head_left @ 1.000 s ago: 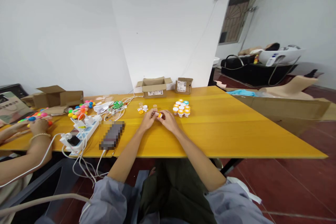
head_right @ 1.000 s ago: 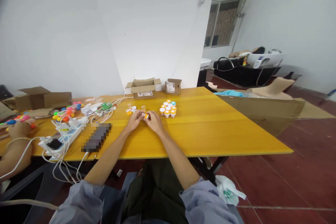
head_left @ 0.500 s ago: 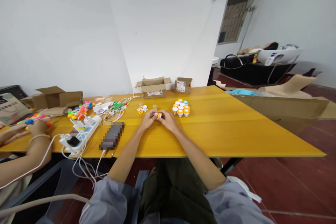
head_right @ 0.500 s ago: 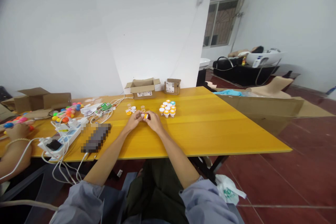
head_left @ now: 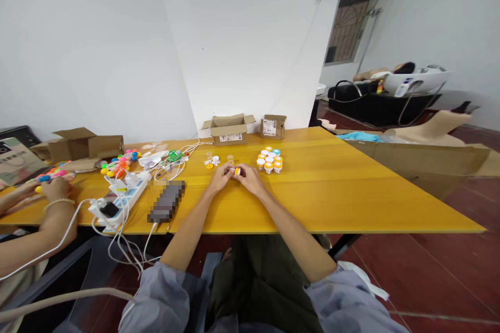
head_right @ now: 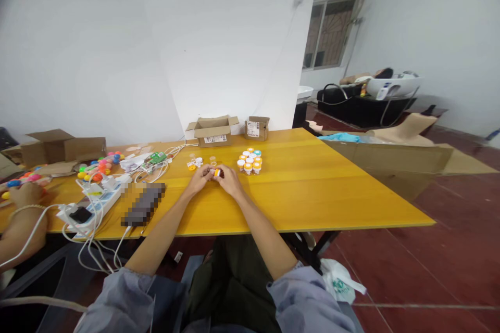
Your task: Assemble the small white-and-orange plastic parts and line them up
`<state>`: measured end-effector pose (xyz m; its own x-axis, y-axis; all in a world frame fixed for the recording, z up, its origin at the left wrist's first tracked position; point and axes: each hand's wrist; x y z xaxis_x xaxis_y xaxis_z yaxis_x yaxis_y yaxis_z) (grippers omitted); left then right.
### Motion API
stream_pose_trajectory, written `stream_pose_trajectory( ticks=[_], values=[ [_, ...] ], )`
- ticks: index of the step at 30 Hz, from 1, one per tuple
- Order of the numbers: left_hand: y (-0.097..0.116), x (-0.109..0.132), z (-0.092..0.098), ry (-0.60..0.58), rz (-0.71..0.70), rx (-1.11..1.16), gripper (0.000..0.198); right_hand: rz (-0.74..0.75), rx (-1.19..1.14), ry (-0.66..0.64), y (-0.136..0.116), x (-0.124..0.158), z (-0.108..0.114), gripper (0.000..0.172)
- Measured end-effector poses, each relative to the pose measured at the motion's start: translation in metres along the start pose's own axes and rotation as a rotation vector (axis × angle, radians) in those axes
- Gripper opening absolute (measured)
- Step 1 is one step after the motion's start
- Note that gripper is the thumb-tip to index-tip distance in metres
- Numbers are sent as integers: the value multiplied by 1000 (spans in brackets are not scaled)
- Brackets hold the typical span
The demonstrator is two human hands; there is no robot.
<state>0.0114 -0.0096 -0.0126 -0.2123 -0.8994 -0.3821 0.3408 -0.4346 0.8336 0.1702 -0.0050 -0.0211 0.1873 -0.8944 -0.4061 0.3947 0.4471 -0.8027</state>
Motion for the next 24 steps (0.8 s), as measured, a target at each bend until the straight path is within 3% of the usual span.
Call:
stream_pose_trajectory(
  ticks=[17,20,24],
  values=[
    [9,2,-1,16,20,-40,27,-26,-77,-54,-5,2,2,24],
    [14,1,-1,72,35,-18,28,-23,-83,-68,-3,1,1,28],
    [18,1,2,245,30,30,31,-15,-78,-113,4,-2,-1,33]
  ],
)
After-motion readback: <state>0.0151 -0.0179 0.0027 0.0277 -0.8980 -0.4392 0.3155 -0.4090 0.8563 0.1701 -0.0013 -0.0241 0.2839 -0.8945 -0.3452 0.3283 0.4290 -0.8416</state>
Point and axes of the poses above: each hand's wrist, its own x-axis away from the middle knuckle, its own z-axis out of the back of the hand, y = z × x, and after that the axes turned 4 degrees about -z, right-handed
